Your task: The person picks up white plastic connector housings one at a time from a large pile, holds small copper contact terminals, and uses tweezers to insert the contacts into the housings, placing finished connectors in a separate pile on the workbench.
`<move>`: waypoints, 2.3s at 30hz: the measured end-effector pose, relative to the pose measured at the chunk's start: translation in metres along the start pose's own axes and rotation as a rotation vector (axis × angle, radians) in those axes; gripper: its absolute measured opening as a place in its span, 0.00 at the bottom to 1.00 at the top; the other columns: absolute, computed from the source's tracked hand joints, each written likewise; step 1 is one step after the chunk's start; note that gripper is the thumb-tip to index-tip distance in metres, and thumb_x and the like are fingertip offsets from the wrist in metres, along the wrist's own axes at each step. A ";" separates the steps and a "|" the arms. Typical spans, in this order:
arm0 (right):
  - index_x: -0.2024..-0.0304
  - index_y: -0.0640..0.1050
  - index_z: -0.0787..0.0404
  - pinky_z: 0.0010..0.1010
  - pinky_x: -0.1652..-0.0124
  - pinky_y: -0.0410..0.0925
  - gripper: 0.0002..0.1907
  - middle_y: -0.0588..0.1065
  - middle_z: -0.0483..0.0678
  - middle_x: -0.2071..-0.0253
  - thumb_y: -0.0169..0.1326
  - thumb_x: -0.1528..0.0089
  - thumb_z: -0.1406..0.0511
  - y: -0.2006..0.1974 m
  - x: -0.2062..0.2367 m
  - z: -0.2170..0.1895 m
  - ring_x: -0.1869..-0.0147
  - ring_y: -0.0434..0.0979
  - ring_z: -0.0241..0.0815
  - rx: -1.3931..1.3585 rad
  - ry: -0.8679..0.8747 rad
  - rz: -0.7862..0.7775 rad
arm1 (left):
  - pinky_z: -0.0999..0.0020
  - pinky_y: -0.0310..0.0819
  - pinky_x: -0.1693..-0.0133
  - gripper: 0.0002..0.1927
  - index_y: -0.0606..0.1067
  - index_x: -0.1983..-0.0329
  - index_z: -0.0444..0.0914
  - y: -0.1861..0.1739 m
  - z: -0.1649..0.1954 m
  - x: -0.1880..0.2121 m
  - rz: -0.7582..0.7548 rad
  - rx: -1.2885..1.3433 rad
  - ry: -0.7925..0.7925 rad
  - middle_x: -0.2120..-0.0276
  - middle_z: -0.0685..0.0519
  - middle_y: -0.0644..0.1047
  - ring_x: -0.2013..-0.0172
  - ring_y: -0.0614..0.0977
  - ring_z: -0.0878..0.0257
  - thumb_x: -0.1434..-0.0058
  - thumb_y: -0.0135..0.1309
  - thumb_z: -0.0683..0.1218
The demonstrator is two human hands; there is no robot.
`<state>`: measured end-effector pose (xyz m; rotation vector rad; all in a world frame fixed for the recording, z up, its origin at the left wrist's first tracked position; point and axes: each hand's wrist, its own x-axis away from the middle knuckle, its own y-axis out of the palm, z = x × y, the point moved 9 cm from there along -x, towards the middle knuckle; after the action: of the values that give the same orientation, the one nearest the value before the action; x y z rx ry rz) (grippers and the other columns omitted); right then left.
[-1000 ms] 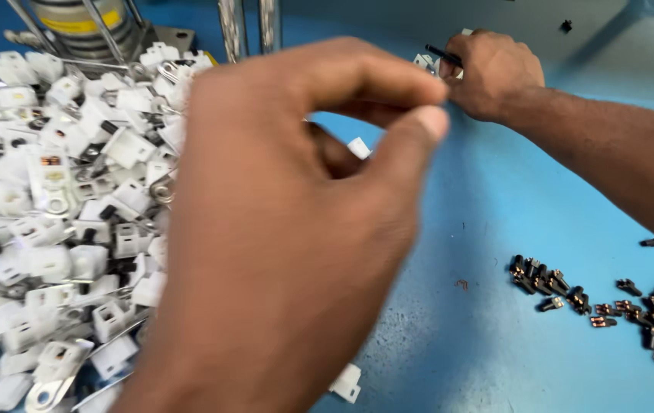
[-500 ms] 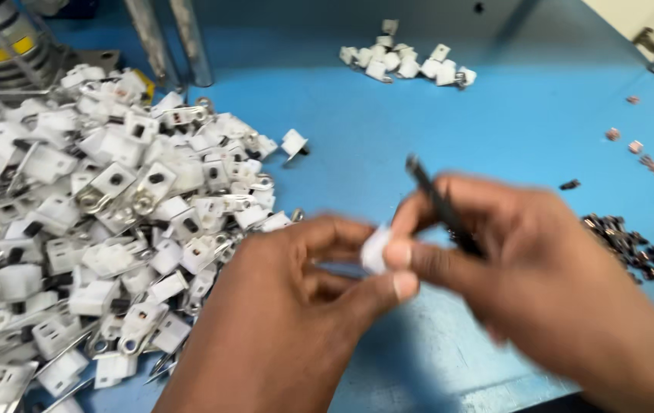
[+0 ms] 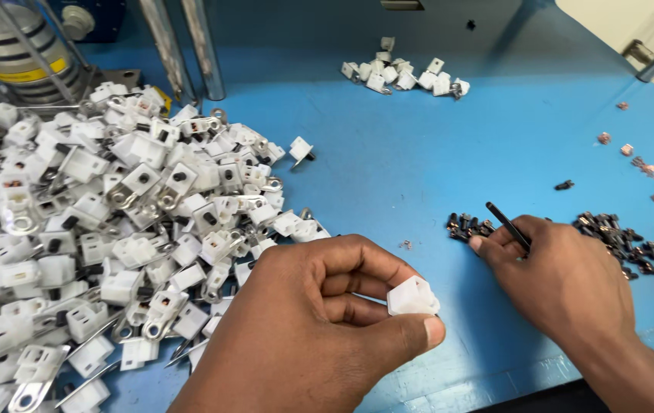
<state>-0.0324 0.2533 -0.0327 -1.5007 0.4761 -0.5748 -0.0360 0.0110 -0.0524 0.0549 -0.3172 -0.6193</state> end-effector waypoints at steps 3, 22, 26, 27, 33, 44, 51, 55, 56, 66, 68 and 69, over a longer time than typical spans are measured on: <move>0.57 0.87 0.51 0.41 0.60 0.75 0.17 0.85 0.46 0.66 0.60 0.40 0.50 0.006 0.000 0.002 0.65 0.84 0.48 -0.100 -0.015 0.009 | 0.65 0.85 0.60 0.18 0.84 0.56 0.34 -0.004 0.005 0.001 0.033 -0.028 0.037 0.67 0.50 0.87 0.65 0.87 0.66 0.47 0.69 0.48; 0.56 0.82 0.56 0.31 0.90 0.49 0.17 0.70 0.51 0.88 0.70 0.46 0.62 -0.057 0.053 -0.029 0.93 0.61 0.37 -0.737 -0.196 -0.095 | 0.72 0.73 0.74 0.13 0.86 0.67 0.37 -0.010 0.045 0.008 0.248 -0.051 0.114 0.81 0.55 0.81 0.77 0.77 0.72 0.50 0.72 0.50; 0.55 0.82 0.51 0.28 0.85 0.47 0.18 0.66 0.43 0.91 0.71 0.47 0.60 -0.071 0.059 -0.041 0.88 0.57 0.30 -0.611 -0.425 -0.002 | 0.72 0.75 0.74 0.14 0.87 0.67 0.39 -0.013 0.038 0.008 0.268 -0.144 0.037 0.80 0.54 0.81 0.77 0.78 0.71 0.50 0.72 0.53; 0.55 0.82 0.49 0.29 0.84 0.45 0.19 0.63 0.42 0.90 0.72 0.47 0.59 -0.074 0.062 -0.044 0.88 0.55 0.30 -0.554 -0.500 0.044 | 0.72 0.76 0.74 0.13 0.87 0.67 0.40 -0.013 0.040 0.008 0.277 -0.174 0.060 0.79 0.55 0.81 0.77 0.78 0.72 0.49 0.71 0.53; 0.58 0.83 0.46 0.24 0.85 0.42 0.16 0.59 0.33 0.94 0.72 0.46 0.52 -0.085 0.085 -0.058 0.91 0.53 0.23 -0.246 -0.871 0.341 | 0.72 0.79 0.69 0.11 0.86 0.65 0.43 -0.012 0.046 0.006 0.287 -0.314 0.143 0.75 0.58 0.82 0.72 0.81 0.72 0.46 0.68 0.54; 0.47 0.72 0.59 0.39 0.57 0.75 0.12 0.77 0.59 0.57 0.46 0.28 0.60 -0.064 0.016 -0.048 0.57 0.79 0.48 -0.969 -0.678 -0.274 | 0.72 0.77 0.72 0.11 0.85 0.68 0.40 -0.013 0.038 0.011 0.264 -0.233 -0.067 0.80 0.54 0.84 0.76 0.79 0.71 0.50 0.70 0.51; 0.49 0.63 0.54 0.41 0.44 0.73 0.08 0.76 0.63 0.41 0.33 0.26 0.60 -0.116 0.053 -0.070 0.36 0.79 0.54 -1.289 -0.865 -0.071 | 0.72 0.75 0.74 0.11 0.86 0.69 0.40 -0.010 0.047 0.010 0.256 -0.211 0.031 0.81 0.55 0.81 0.78 0.78 0.72 0.52 0.71 0.51; 0.48 0.62 0.55 0.41 0.45 0.75 0.08 0.75 0.64 0.43 0.35 0.27 0.61 -0.114 0.066 -0.078 0.37 0.81 0.54 -1.361 -0.839 -0.071 | 0.72 0.74 0.75 0.11 0.86 0.70 0.40 -0.009 0.050 0.010 0.256 -0.189 0.093 0.82 0.56 0.81 0.78 0.77 0.73 0.53 0.72 0.50; 0.48 0.62 0.55 0.41 0.45 0.75 0.09 0.76 0.64 0.43 0.35 0.28 0.61 -0.114 0.069 -0.080 0.37 0.82 0.54 -1.363 -0.836 -0.068 | 0.72 0.73 0.75 0.11 0.86 0.70 0.40 -0.008 0.050 0.010 0.260 -0.182 0.089 0.81 0.55 0.80 0.78 0.76 0.72 0.53 0.72 0.50; 0.49 0.61 0.55 0.41 0.47 0.78 0.10 0.78 0.60 0.49 0.35 0.28 0.57 -0.120 0.089 -0.097 0.41 0.83 0.51 -1.159 -0.898 0.052 | 0.72 0.82 0.70 0.12 0.88 0.67 0.38 -0.010 0.053 0.005 0.247 -0.088 0.159 0.73 0.54 0.85 0.72 0.86 0.70 0.52 0.72 0.48; 0.49 0.61 0.54 0.42 0.47 0.77 0.11 0.79 0.61 0.49 0.35 0.28 0.57 -0.116 0.080 -0.094 0.41 0.83 0.52 -1.196 -0.884 0.018 | 0.71 0.80 0.70 0.11 0.88 0.67 0.39 -0.011 0.052 0.005 0.254 -0.097 0.124 0.73 0.53 0.84 0.72 0.86 0.69 0.52 0.72 0.48; 0.49 0.61 0.54 0.42 0.46 0.77 0.11 0.79 0.60 0.49 0.34 0.28 0.57 -0.116 0.076 -0.092 0.41 0.83 0.52 -1.192 -0.883 0.010 | 0.70 0.80 0.70 0.11 0.88 0.67 0.39 -0.012 0.051 0.004 0.259 -0.104 0.095 0.73 0.52 0.83 0.73 0.86 0.69 0.53 0.71 0.48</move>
<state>-0.0376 0.1361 0.0849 -2.6450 0.0784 0.5462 -0.0555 0.0011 -0.0051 -0.0557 -0.1957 -0.3743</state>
